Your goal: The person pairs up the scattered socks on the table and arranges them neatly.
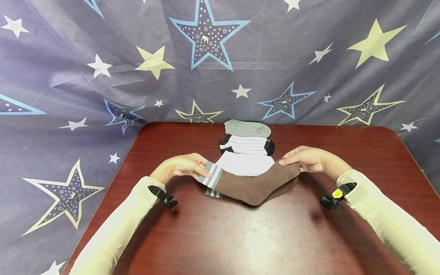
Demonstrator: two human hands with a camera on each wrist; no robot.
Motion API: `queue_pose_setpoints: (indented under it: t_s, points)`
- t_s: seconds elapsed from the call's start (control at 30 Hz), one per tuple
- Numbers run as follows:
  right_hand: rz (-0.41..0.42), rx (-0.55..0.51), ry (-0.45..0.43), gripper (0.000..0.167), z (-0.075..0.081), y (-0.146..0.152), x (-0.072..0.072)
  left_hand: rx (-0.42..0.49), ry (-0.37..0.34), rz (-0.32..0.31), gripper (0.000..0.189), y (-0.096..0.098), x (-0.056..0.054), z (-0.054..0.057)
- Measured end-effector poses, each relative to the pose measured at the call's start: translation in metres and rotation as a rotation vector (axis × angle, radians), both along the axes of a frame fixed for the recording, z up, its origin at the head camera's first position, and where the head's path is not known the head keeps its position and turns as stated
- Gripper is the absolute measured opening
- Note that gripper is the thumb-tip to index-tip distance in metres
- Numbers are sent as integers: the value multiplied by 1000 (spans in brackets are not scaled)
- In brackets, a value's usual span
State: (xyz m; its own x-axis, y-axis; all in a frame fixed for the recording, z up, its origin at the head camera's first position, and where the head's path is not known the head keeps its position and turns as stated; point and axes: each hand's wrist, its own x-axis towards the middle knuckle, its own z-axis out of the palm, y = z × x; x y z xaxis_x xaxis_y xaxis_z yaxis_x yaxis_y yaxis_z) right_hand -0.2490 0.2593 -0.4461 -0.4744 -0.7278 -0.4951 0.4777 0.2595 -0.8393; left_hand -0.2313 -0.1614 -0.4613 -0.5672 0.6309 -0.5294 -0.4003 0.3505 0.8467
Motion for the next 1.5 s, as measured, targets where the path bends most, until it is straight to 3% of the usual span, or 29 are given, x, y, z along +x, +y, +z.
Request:
queue_pose_setpoints:
  t_s: [0.5, 1.5]
  points:
    - [-15, 70, 31, 34, 0, -4, -2, -93, 44, -11, 11, 7, -3, -1]
    - [-12, 191, 64, 29, -10, 8, 2, -117, 24, 43, 11, 1, 2, -9]
